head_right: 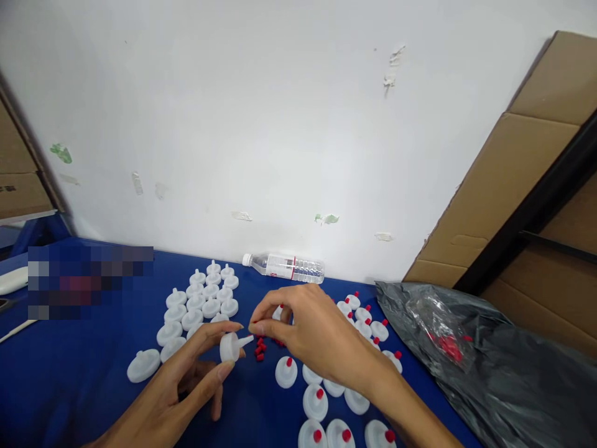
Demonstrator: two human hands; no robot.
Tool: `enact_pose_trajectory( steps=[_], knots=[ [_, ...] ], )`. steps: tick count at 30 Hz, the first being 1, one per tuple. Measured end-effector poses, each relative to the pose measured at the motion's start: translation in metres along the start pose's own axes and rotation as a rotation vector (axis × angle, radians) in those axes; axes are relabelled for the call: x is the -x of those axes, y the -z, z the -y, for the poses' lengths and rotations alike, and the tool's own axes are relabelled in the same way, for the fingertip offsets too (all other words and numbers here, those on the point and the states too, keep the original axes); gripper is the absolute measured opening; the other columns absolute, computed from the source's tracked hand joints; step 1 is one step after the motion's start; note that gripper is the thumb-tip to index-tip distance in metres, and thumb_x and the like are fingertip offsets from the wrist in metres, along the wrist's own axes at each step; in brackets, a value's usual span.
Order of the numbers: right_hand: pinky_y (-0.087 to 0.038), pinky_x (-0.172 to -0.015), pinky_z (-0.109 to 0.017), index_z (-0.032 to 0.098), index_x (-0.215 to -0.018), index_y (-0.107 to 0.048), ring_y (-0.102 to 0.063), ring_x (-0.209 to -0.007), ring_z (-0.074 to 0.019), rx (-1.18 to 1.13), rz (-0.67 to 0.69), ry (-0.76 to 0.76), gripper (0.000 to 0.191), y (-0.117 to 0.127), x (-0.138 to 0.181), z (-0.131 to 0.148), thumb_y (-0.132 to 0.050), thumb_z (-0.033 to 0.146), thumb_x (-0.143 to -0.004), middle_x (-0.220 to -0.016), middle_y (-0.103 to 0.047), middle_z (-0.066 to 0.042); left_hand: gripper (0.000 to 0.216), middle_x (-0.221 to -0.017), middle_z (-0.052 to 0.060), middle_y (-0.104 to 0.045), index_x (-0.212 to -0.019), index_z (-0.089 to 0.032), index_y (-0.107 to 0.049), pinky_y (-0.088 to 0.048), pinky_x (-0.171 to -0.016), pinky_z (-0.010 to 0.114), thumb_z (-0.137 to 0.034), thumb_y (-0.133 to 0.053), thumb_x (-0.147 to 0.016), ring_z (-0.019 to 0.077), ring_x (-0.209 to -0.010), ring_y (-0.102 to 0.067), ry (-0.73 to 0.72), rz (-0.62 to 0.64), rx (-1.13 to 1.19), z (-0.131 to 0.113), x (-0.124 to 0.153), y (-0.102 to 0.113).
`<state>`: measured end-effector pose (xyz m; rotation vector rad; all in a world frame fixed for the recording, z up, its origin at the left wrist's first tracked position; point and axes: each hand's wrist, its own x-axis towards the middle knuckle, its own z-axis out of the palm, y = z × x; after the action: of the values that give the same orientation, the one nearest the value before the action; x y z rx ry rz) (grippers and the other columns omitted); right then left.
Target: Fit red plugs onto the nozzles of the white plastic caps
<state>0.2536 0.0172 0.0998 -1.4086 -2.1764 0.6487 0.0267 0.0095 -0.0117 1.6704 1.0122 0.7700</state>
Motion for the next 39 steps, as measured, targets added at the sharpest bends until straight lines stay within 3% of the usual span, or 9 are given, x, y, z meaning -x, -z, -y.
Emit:
enact_pose_trajectory(
  steps=[4, 9, 12, 14, 20, 23, 27, 32, 39],
  knots=[
    [-0.047, -0.062, -0.021, 0.031, -0.093, -0.082, -0.067, -0.069, -0.0107, -0.132, 0.041, 0.005, 0.008, -0.008, -0.003, 0.000, -0.075, 0.034, -0.095, -0.083, -0.079, 0.007, 0.058, -0.096, 0.000, -0.072, -0.145, -0.028, -0.043, -0.049, -0.063, 0.027, -0.066, -0.047, -0.102, 0.0148, -0.062, -0.065, 0.024, -0.001, 0.055, -0.005, -0.002, 0.002],
    [-0.048, -0.062, -0.019, 0.030, -0.092, -0.082, -0.070, -0.072, -0.0106, -0.245, 0.035, -0.014, 0.007, -0.010, -0.005, -0.003, -0.078, 0.024, -0.092, -0.080, -0.079, 0.007, 0.066, -0.065, -0.004, -0.067, -0.148, -0.020, -0.042, -0.043, -0.059, 0.028, -0.066, -0.047, -0.100, 0.0206, -0.063, -0.068, 0.064, -0.028, 0.024, -0.015, -0.002, 0.004],
    [-0.049, -0.063, -0.020, 0.029, -0.091, -0.082, -0.071, -0.073, -0.0113, -0.275, 0.032, -0.022, 0.005, -0.009, -0.005, -0.002, -0.077, 0.028, -0.093, -0.082, -0.080, 0.006, 0.068, -0.079, 0.000, -0.076, -0.150, -0.020, -0.040, -0.044, -0.058, 0.027, -0.066, -0.048, -0.100, 0.0186, -0.061, -0.069, 0.029, -0.043, 0.045, -0.016, 0.000, 0.005],
    [-0.047, -0.061, -0.021, 0.029, -0.091, -0.082, -0.069, -0.069, -0.0107, -0.226, 0.037, -0.011, 0.007, -0.009, -0.005, 0.000, -0.076, 0.031, -0.094, -0.081, -0.079, 0.007, 0.068, -0.083, 0.002, -0.079, -0.150, -0.019, -0.042, -0.046, -0.059, 0.027, -0.066, -0.048, -0.100, 0.0177, -0.060, -0.070, 0.007, -0.040, 0.053, -0.015, 0.000, 0.005],
    [-0.041, -0.067, -0.026, 0.025, -0.097, -0.072, -0.064, -0.067, -0.0119, 0.081, 0.069, 0.093, 0.022, -0.018, 0.000, 0.003, -0.055, 0.033, -0.108, -0.081, -0.076, 0.005, 0.067, -0.057, -0.004, -0.064, -0.143, -0.014, -0.056, -0.050, -0.059, 0.025, -0.066, -0.049, -0.101, 0.0184, -0.060, -0.067, -0.042, -0.090, 0.010, -0.013, 0.002, 0.005],
    [-0.039, -0.071, -0.027, 0.022, -0.090, -0.064, -0.064, -0.074, -0.0138, 0.185, 0.109, 0.137, 0.028, -0.022, 0.006, 0.006, -0.045, 0.024, -0.109, -0.081, -0.073, 0.002, 0.060, -0.061, -0.004, -0.064, -0.139, -0.016, -0.062, -0.053, -0.057, 0.022, -0.062, -0.053, -0.102, 0.0153, -0.056, -0.066, -0.117, -0.117, 0.029, -0.012, 0.004, 0.004],
    [-0.032, -0.059, -0.026, 0.022, -0.082, -0.055, -0.051, -0.058, -0.0104, 0.203, 0.182, 0.111, 0.024, -0.022, 0.010, 0.011, -0.048, 0.019, -0.105, -0.067, -0.061, 0.004, 0.045, -0.074, -0.001, -0.074, -0.134, -0.021, -0.069, -0.056, -0.056, 0.019, -0.051, -0.058, -0.103, 0.0116, -0.054, -0.065, -0.213, -0.164, -0.001, -0.008, 0.008, 0.005],
    [-0.022, -0.054, -0.028, 0.022, -0.080, -0.051, -0.035, -0.050, -0.0081, 0.160, 0.249, 0.139, 0.026, -0.021, 0.013, 0.012, -0.046, 0.017, -0.105, -0.058, -0.047, 0.008, 0.033, -0.069, -0.004, -0.074, -0.130, -0.027, -0.073, -0.059, -0.059, 0.018, -0.035, -0.068, -0.098, 0.0115, -0.055, -0.068, -0.342, -0.219, -0.031, 0.001, 0.014, 0.006],
    [-0.021, -0.056, -0.029, 0.022, -0.076, -0.050, -0.032, -0.053, -0.0092, 0.211, 0.283, 0.163, 0.029, -0.009, 0.015, 0.019, -0.048, 0.021, -0.105, -0.059, -0.044, 0.008, 0.036, -0.070, -0.007, -0.075, -0.138, -0.034, -0.066, -0.057, -0.056, 0.014, -0.034, -0.064, -0.102, 0.0105, -0.056, -0.071, -0.353, -0.105, 0.001, 0.004, 0.013, 0.001]
  ],
)
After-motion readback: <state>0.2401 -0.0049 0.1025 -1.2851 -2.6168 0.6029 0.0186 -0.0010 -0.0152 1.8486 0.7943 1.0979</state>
